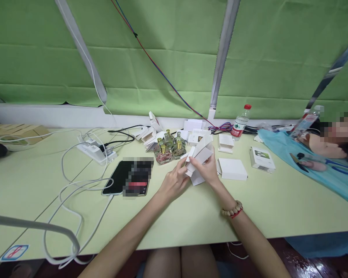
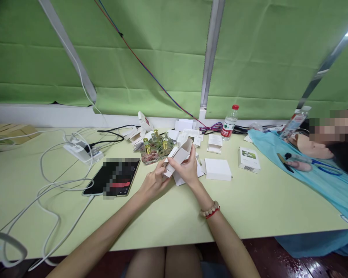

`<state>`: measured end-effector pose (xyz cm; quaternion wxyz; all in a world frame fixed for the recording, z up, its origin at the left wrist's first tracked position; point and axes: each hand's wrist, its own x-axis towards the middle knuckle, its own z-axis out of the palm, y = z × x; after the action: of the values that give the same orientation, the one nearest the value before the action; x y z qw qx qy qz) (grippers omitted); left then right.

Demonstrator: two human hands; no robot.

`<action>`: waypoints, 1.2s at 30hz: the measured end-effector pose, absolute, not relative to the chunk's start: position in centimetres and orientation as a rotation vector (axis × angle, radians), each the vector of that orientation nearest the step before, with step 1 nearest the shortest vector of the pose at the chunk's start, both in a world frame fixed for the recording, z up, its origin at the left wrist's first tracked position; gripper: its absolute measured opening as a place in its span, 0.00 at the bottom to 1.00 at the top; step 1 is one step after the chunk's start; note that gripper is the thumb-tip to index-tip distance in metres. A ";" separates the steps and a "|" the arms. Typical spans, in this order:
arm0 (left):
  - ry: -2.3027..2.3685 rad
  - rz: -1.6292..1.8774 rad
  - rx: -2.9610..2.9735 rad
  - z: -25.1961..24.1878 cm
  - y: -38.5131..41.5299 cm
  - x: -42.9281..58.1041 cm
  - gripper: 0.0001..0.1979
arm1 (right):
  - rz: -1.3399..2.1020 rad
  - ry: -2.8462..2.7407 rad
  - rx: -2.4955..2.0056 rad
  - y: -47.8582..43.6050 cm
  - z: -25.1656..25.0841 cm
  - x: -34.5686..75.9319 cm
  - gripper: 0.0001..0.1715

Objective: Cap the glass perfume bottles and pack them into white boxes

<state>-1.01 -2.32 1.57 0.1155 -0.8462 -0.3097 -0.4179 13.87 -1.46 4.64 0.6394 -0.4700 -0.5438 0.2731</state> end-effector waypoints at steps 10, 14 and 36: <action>-1.026 -1.358 -2.452 0.6 -2.1 -1.0 0.18 | 0.595 -1.443 -1.105 -1.5 4.0 13.7 0.47; -1.265 -1.760 -2.338 1.1 -1.6 -1.5 0.22 | 0.564 -1.599 -1.095 -1.2 3.7 13.9 0.38; -1.522 -2.745 -2.644 3.0 -2.6 -0.9 0.35 | 0.829 -1.447 -0.957 -1.5 4.4 13.8 0.23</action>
<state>-0.86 -2.56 3.04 -0.4629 -0.5711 -0.3288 -0.5929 13.83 -1.49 4.36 0.5723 -0.4083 -0.6172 0.3534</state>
